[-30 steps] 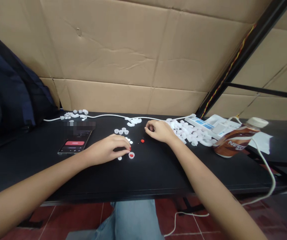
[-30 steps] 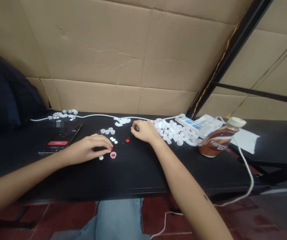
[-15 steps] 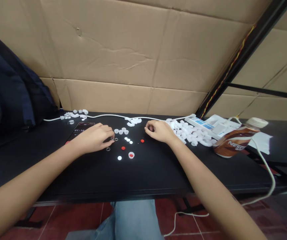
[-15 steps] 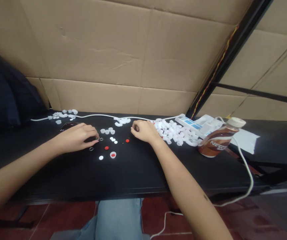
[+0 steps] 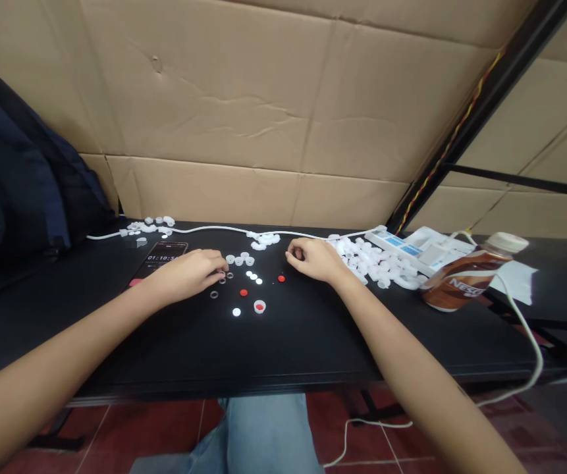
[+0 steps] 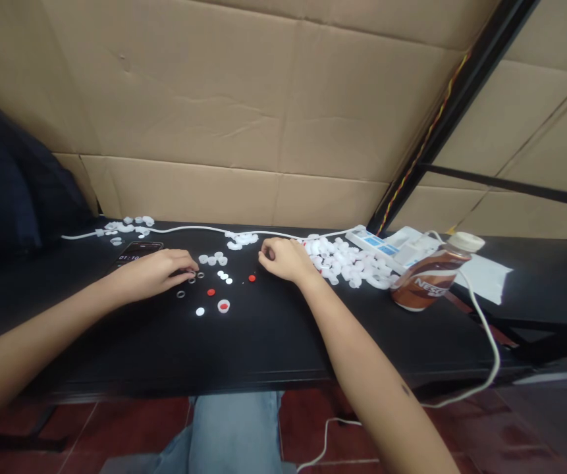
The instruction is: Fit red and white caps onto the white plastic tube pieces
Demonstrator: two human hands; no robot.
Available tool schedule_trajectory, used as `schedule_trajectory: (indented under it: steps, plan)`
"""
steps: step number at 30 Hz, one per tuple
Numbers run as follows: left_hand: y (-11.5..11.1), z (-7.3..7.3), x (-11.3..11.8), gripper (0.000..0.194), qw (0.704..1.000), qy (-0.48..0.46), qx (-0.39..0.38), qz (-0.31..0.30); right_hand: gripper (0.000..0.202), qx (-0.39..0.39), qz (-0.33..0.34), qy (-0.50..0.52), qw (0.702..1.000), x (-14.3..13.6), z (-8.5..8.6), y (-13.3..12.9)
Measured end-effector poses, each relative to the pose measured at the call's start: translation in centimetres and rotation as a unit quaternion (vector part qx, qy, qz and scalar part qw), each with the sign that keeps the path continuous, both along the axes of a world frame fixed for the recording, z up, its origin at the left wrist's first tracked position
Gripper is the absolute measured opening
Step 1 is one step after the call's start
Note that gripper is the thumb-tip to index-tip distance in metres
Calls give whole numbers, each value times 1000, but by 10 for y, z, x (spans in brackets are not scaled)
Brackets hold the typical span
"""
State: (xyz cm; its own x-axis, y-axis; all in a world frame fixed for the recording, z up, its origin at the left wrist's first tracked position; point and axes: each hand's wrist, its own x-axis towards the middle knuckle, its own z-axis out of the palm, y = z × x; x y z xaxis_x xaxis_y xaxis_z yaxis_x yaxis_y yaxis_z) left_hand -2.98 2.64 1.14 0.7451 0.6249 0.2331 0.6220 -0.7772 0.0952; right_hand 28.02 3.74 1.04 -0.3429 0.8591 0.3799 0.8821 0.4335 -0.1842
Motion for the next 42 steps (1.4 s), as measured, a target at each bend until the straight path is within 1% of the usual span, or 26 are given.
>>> schedule_trajectory:
  steps: [5,9,12,14,16,18,21,28,37,42]
  plan:
    - [0,3,-2,20,1000,1,-11,26,14,0,-4,-3,1000,0,0,0]
    - [-6,7,1,18,999,-24,-14,20,13,2,-3,-2,1000,0,0,0]
    - [-17,9,11,18,995,-84,-54,-13,13,2,-3,-5,1000,0,1,-1]
    - [-26,9,19,17,987,-123,-91,-48,13,0,-1,-6,1000,0,1,-1]
    - [-34,8,27,13,979,-142,-120,-85,14,-2,2,-4,1000,-1,1,-1]
    - [-40,5,33,11,974,-149,-127,-115,14,-3,3,-2,1000,-1,1,-1]
    - [-44,1,38,9,973,-148,-113,-135,13,-4,3,-2,1000,-2,1,-1]
    - [-40,-5,40,12,976,-132,-94,-145,13,-11,-2,1,1000,-1,0,0]
    - [-47,1,39,15,978,-120,-106,-130,13,-7,4,0,1000,0,0,0]
    - [-48,-3,40,22,981,-111,-104,-120,13,-9,4,0,1000,-1,1,-1]
